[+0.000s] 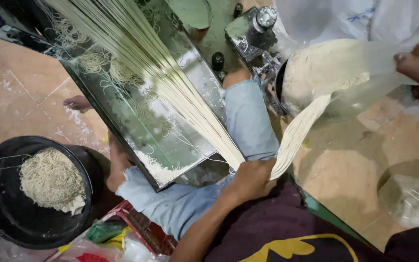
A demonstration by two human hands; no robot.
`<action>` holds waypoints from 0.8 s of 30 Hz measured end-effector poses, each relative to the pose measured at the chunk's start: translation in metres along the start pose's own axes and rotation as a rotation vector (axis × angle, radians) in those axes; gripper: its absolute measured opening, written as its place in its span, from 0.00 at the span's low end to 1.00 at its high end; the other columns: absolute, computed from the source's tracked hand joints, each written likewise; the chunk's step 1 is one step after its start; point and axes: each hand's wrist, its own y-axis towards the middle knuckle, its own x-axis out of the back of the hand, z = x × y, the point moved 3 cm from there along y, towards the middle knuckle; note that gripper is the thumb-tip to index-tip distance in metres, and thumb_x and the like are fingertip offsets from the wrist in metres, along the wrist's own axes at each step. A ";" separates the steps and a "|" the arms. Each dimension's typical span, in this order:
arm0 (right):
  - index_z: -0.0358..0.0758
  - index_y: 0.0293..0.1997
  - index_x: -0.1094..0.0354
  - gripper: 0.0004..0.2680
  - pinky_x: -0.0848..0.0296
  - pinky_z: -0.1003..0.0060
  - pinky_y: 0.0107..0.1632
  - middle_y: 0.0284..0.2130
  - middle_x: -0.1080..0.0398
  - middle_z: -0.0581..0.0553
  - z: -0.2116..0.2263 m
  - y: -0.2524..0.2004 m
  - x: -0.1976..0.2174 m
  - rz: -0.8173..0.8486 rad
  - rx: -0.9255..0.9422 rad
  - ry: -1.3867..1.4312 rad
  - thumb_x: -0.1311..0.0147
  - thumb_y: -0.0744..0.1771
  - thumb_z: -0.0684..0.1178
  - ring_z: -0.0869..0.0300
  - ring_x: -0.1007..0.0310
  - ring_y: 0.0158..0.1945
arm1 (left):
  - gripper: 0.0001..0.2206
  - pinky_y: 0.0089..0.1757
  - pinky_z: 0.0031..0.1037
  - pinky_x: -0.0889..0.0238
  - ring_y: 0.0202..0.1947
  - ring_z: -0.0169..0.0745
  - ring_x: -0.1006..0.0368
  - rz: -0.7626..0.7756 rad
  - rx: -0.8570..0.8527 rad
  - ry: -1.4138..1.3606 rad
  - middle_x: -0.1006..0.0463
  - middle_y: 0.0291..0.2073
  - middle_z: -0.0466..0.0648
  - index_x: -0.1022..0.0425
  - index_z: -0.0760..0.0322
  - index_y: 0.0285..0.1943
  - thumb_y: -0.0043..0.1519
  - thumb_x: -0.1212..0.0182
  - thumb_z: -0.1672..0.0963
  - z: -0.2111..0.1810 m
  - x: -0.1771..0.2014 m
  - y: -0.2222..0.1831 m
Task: The person gathers bundles of noodles from a machine and places them into a plastic bag by hand.
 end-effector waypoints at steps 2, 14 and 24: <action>0.29 0.13 0.56 0.17 0.63 0.65 0.24 0.13 0.64 0.48 0.047 0.065 0.068 -0.126 -0.807 0.529 0.52 0.65 0.38 0.61 0.66 0.19 | 0.18 0.24 0.47 0.45 0.29 0.65 0.34 0.042 0.030 -0.004 0.29 0.29 0.60 0.41 0.70 0.43 0.45 0.44 0.58 0.001 0.008 0.005; 0.39 0.14 0.48 0.15 0.54 0.61 0.27 0.14 0.48 0.47 0.015 0.048 -0.038 -0.009 -0.524 0.215 0.50 0.65 0.45 0.55 0.47 0.22 | 0.13 0.27 0.47 0.43 0.29 0.64 0.34 0.125 0.070 0.023 0.30 0.28 0.62 0.40 0.70 0.37 0.49 0.44 0.57 0.022 0.001 0.042; 0.42 0.46 0.34 0.16 0.31 0.63 0.42 0.42 0.31 0.43 0.091 0.086 0.002 -0.241 -0.339 0.032 0.42 0.59 0.57 0.53 0.30 0.46 | 0.14 0.28 0.48 0.43 0.31 0.64 0.34 0.114 0.146 -0.074 0.30 0.30 0.64 0.39 0.70 0.40 0.49 0.48 0.57 0.029 0.007 0.066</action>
